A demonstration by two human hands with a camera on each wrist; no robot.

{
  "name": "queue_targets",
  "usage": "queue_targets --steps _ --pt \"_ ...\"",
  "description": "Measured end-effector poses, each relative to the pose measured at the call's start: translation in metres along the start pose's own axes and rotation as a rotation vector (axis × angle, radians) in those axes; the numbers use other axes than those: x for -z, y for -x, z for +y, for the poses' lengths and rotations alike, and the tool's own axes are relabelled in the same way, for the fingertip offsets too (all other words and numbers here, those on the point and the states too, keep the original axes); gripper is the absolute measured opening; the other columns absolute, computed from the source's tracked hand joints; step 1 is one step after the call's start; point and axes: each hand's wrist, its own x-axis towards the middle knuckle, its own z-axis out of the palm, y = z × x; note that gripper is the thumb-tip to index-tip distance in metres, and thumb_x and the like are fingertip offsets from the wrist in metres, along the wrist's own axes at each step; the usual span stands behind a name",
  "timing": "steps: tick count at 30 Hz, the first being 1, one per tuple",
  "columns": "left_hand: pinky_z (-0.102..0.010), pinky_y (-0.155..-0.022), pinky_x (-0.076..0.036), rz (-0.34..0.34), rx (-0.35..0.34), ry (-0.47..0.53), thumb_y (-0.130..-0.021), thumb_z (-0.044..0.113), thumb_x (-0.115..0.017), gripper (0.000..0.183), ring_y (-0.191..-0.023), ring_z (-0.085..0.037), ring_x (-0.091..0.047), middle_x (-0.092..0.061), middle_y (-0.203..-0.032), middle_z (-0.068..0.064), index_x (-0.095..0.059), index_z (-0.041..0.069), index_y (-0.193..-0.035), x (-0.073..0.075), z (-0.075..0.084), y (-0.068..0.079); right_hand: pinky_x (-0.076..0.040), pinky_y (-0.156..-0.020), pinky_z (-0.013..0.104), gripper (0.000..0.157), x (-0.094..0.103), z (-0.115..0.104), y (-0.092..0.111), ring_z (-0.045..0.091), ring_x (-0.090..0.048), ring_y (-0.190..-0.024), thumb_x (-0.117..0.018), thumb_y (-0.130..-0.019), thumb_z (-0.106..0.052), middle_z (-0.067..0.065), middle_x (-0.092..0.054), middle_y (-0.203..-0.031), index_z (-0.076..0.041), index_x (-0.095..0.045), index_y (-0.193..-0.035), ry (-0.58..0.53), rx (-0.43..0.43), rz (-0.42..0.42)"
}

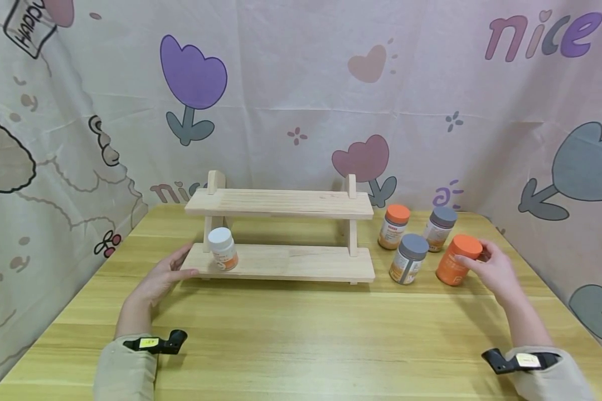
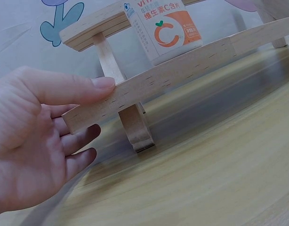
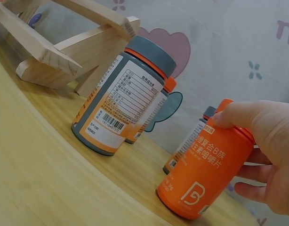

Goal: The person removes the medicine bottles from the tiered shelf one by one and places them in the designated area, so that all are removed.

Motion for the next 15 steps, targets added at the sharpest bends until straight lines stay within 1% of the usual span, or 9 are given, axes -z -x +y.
queue_targets --steps 2,3,5,10,12,15 --pt "-0.055 -0.108 -0.005 0.001 0.001 0.001 -0.087 0.007 -0.062 0.086 -0.137 -0.042 0.002 0.007 -0.151 -0.024 0.000 -0.007 -0.145 -0.0002 0.0007 0.0004 -0.037 -0.093 0.056 0.074 0.0001 0.0000 -0.0003 0.045 -0.037 -0.117 -0.062 -0.089 -0.030 0.034 -0.037 -0.133 0.012 -0.026 -0.137 -0.020 -0.007 -0.008" --pt "-0.055 -0.108 -0.005 0.002 0.001 0.001 -0.087 0.007 -0.062 0.086 -0.137 -0.042 0.002 0.007 -0.151 -0.024 0.000 -0.006 -0.145 -0.0002 0.0009 0.0005 -0.035 -0.094 0.059 0.074 0.0003 -0.0002 -0.0003 0.045 -0.036 -0.118 -0.062 -0.089 -0.029 0.034 -0.036 -0.133 0.012 -0.025 -0.137 -0.027 -0.007 -0.012" --pt "-0.055 -0.108 -0.005 0.007 0.010 -0.003 -0.087 0.007 -0.062 0.086 -0.137 -0.041 0.002 0.006 -0.151 -0.024 0.000 -0.006 -0.146 0.0000 0.0010 0.0005 -0.035 -0.095 0.058 0.074 0.0008 -0.0004 -0.0002 0.045 -0.036 -0.118 -0.062 -0.089 -0.029 0.034 -0.035 -0.134 0.012 -0.024 -0.138 -0.028 -0.007 -0.021" --pt "-0.056 -0.108 -0.006 0.003 0.007 -0.003 -0.087 0.009 -0.062 0.086 -0.137 -0.041 0.001 0.006 -0.151 -0.024 0.000 -0.006 -0.145 0.0005 -0.0003 -0.0005 -0.032 -0.096 0.060 0.076 0.0029 -0.0007 0.0019 0.047 -0.032 -0.120 -0.061 -0.090 -0.029 0.035 -0.031 -0.136 0.012 -0.021 -0.140 -0.048 -0.005 -0.052" --pt "-0.055 -0.108 -0.006 0.000 0.004 -0.003 -0.087 0.009 -0.062 0.086 -0.137 -0.041 0.001 0.006 -0.151 -0.024 0.000 -0.007 -0.145 0.0005 -0.0007 -0.0007 -0.029 -0.097 0.062 0.077 0.0038 -0.0005 0.0031 0.048 -0.031 -0.121 -0.060 -0.090 -0.029 0.036 -0.030 -0.137 0.012 -0.019 -0.140 -0.063 -0.005 -0.062" --pt "-0.055 -0.108 -0.006 0.001 0.008 -0.005 -0.087 0.009 -0.062 0.086 -0.137 -0.041 0.000 0.005 -0.151 -0.024 -0.001 -0.007 -0.145 0.0005 -0.0003 -0.0005 -0.029 -0.097 0.062 0.077 0.0052 -0.0004 0.0051 0.048 -0.031 -0.121 -0.060 -0.091 -0.029 0.035 -0.029 -0.137 0.012 -0.017 -0.141 -0.058 -0.011 -0.070"
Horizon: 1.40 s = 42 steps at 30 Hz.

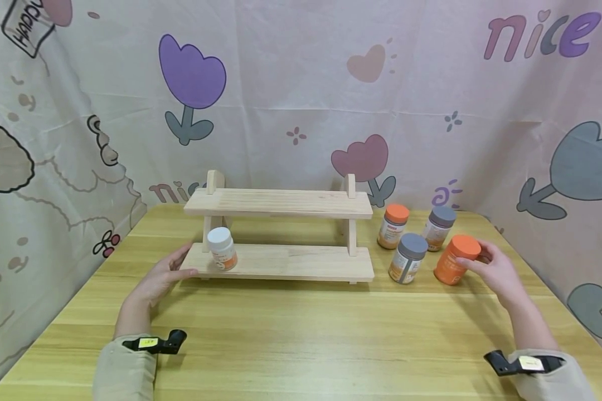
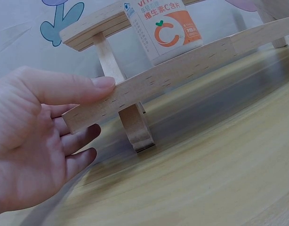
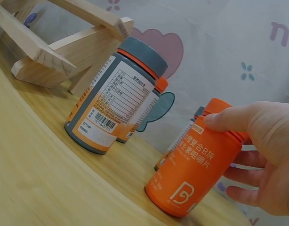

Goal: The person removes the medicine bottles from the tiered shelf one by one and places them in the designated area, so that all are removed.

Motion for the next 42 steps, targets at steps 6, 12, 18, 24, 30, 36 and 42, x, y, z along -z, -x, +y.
queue_targets --steps 6,12,18,24,30,36,42 --pt "-0.055 -0.108 -0.005 0.009 0.013 0.010 -0.086 0.009 -0.063 0.087 -0.137 -0.040 0.002 0.006 -0.152 -0.023 -0.001 -0.005 -0.146 -0.001 0.002 0.001 -0.032 -0.095 0.062 0.079 0.001 0.001 0.001 0.048 -0.032 -0.120 -0.059 -0.091 -0.030 0.037 -0.030 -0.136 0.012 -0.016 -0.141 0.011 -0.009 -0.006" --pt "-0.055 -0.108 -0.005 0.000 0.005 0.007 -0.087 0.009 -0.062 0.086 -0.137 -0.041 0.003 0.007 -0.152 -0.023 0.000 -0.005 -0.146 -0.001 0.003 0.001 -0.043 -0.079 0.024 0.078 0.002 0.001 0.000 0.017 -0.046 -0.103 -0.060 -0.090 -0.032 0.033 -0.036 -0.134 0.011 -0.021 -0.141 0.058 -0.019 0.027" --pt "-0.055 -0.108 -0.005 -0.011 0.002 0.009 -0.088 0.008 -0.061 0.086 -0.137 -0.041 0.003 0.008 -0.151 -0.023 0.001 -0.004 -0.146 -0.001 0.003 0.001 -0.038 -0.095 0.054 0.080 0.005 0.000 0.002 0.034 -0.044 -0.113 -0.061 -0.090 -0.032 0.035 -0.032 -0.136 0.009 -0.017 -0.143 0.028 -0.024 0.010" --pt "-0.054 -0.108 -0.005 -0.004 0.010 0.028 -0.087 0.009 -0.062 0.086 -0.137 -0.039 0.002 0.007 -0.152 -0.021 0.000 -0.003 -0.146 -0.002 0.003 0.001 -0.036 -0.095 0.055 0.078 0.008 -0.006 0.002 0.044 -0.034 -0.120 -0.061 -0.090 -0.030 0.033 -0.033 -0.137 0.008 -0.019 -0.143 0.037 0.013 0.020" --pt "-0.054 -0.108 -0.006 -0.009 0.004 0.026 -0.087 0.008 -0.061 0.086 -0.137 -0.040 -0.001 0.006 -0.152 -0.022 0.000 -0.004 -0.146 -0.002 0.003 0.001 -0.043 -0.079 0.009 0.073 0.013 -0.016 0.005 0.002 -0.045 -0.104 -0.063 -0.089 -0.028 0.014 -0.046 -0.125 0.006 -0.026 -0.142 0.056 0.087 0.124" --pt "-0.055 -0.108 -0.005 -0.006 0.011 0.021 -0.087 0.008 -0.062 0.087 -0.137 -0.040 0.001 0.007 -0.152 -0.021 0.000 -0.004 -0.146 -0.002 0.004 0.001 -0.039 -0.075 0.000 0.069 0.018 -0.036 0.006 -0.004 -0.043 -0.101 -0.063 -0.089 -0.027 0.002 -0.049 -0.121 0.001 -0.030 -0.143 0.044 0.140 0.165" --pt "-0.055 -0.109 -0.005 -0.003 0.016 0.021 -0.087 0.009 -0.062 0.087 -0.137 -0.039 0.003 0.008 -0.152 -0.020 0.001 -0.003 -0.147 -0.001 0.004 0.002 -0.040 -0.077 0.001 0.067 0.017 -0.060 0.004 0.011 -0.049 -0.110 -0.062 -0.089 -0.028 0.019 -0.045 -0.132 -0.006 -0.030 -0.144 0.065 0.157 0.124"
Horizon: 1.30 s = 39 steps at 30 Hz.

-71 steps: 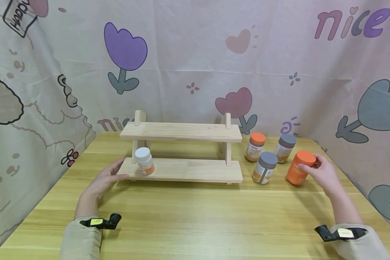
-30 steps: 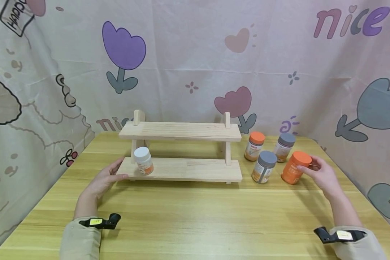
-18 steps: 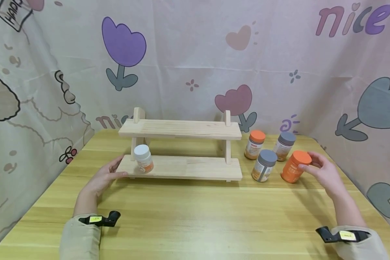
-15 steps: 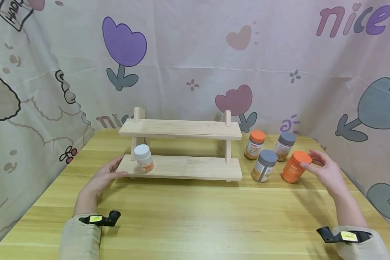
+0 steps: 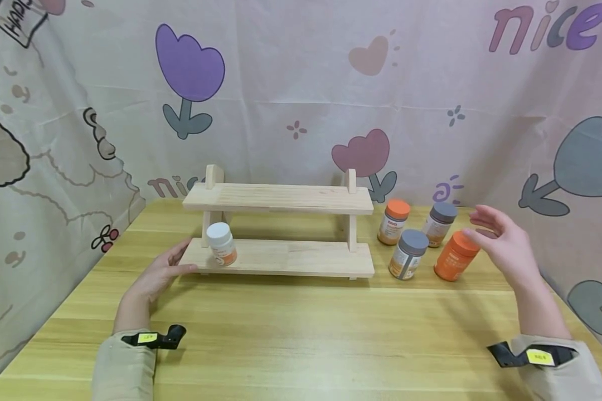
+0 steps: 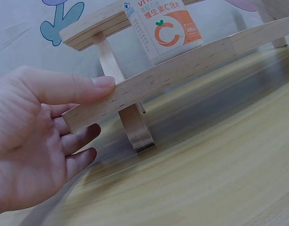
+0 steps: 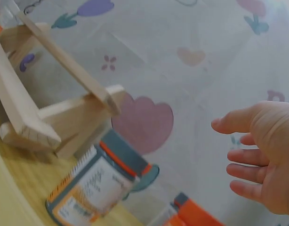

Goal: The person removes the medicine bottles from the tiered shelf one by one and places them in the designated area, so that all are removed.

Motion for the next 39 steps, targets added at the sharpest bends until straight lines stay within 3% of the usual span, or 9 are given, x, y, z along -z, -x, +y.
queue_targets --steps 8,13,20,27,39 --pt "-0.055 -0.109 -0.007 -0.002 0.010 -0.011 -0.087 0.009 -0.062 0.087 -0.137 -0.040 0.001 0.007 -0.152 -0.021 0.001 -0.003 -0.146 0.001 -0.003 0.001 -0.042 -0.082 0.004 0.065 -0.016 -0.034 -0.008 -0.005 -0.048 -0.101 -0.063 -0.089 -0.023 0.014 -0.048 -0.129 -0.002 -0.032 -0.142 -0.099 0.082 -0.067" --pt "-0.055 -0.109 -0.007 0.005 0.012 -0.021 -0.087 0.010 -0.063 0.087 -0.137 -0.040 0.001 0.006 -0.152 -0.021 0.000 -0.002 -0.147 -0.001 -0.004 0.002 -0.042 -0.082 0.006 0.063 -0.030 -0.057 -0.012 0.001 -0.051 -0.103 -0.063 -0.089 -0.022 0.015 -0.049 -0.128 -0.002 -0.034 -0.141 -0.130 0.140 -0.126" --pt "-0.055 -0.109 -0.008 0.010 0.015 -0.012 -0.087 0.010 -0.063 0.088 -0.138 -0.039 0.001 0.006 -0.153 -0.020 -0.001 -0.001 -0.147 -0.002 -0.005 0.002 -0.044 -0.085 0.012 0.062 -0.056 -0.084 -0.016 0.032 -0.051 -0.113 -0.065 -0.088 -0.022 0.017 -0.050 -0.131 -0.004 -0.036 -0.141 -0.181 0.175 -0.238" --pt "-0.055 -0.109 -0.007 0.013 0.014 -0.010 -0.087 0.011 -0.063 0.087 -0.138 -0.039 0.001 0.005 -0.153 -0.020 -0.001 -0.001 -0.147 -0.003 -0.004 0.002 -0.042 -0.098 0.035 0.059 -0.090 -0.099 -0.020 0.029 -0.050 -0.116 -0.065 -0.087 -0.014 0.016 -0.051 -0.130 -0.002 -0.039 -0.138 -0.283 0.213 -0.303" --pt "-0.055 -0.109 -0.007 0.015 0.016 -0.010 -0.087 0.011 -0.063 0.088 -0.137 -0.040 0.002 0.007 -0.152 -0.021 0.000 -0.001 -0.147 -0.001 -0.002 0.002 -0.042 -0.097 0.044 0.062 -0.148 -0.126 -0.027 0.029 -0.051 -0.116 -0.068 -0.084 -0.012 0.014 -0.054 -0.128 0.001 -0.039 -0.138 -0.409 0.271 -0.434"
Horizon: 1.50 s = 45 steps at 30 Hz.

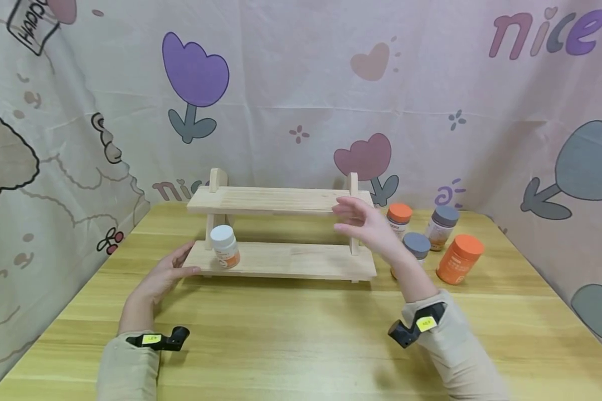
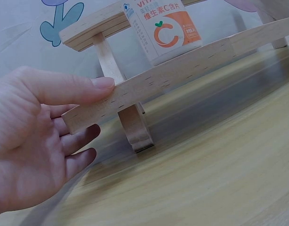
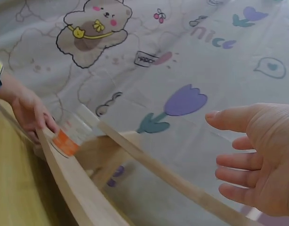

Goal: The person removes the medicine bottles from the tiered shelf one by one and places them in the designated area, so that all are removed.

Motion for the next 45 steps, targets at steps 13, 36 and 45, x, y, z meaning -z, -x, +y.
queue_targets --steps 13,36,45 --pt "-0.054 -0.109 -0.007 -0.003 -0.007 0.005 -0.087 0.011 -0.063 0.088 -0.138 -0.039 0.002 0.006 -0.153 -0.019 -0.001 -0.001 -0.147 -0.002 0.002 -0.001 -0.046 -0.093 0.036 0.057 -0.063 0.003 -0.031 0.026 -0.053 -0.113 -0.068 -0.084 -0.011 0.018 -0.055 -0.124 0.000 -0.044 -0.135 -0.068 0.003 -0.127" --pt "-0.056 -0.108 -0.007 -0.005 -0.013 0.007 -0.088 0.010 -0.061 0.086 -0.137 -0.039 0.002 0.006 -0.152 -0.022 0.000 -0.003 -0.147 -0.003 0.001 0.002 -0.046 -0.089 0.025 0.058 -0.152 0.016 -0.057 0.017 -0.055 -0.106 -0.073 -0.081 -0.020 0.008 -0.060 -0.116 -0.002 -0.049 -0.130 -0.069 -0.081 -0.181" --pt "-0.055 -0.109 -0.004 0.006 -0.015 0.006 -0.087 0.009 -0.062 0.086 -0.137 -0.038 0.007 0.007 -0.152 -0.021 -0.001 -0.003 -0.147 -0.002 0.001 0.001 -0.047 -0.086 0.023 0.064 -0.177 0.007 -0.067 0.018 -0.056 -0.105 -0.075 -0.078 -0.020 0.012 -0.058 -0.120 -0.001 -0.047 -0.132 -0.047 -0.076 -0.137"
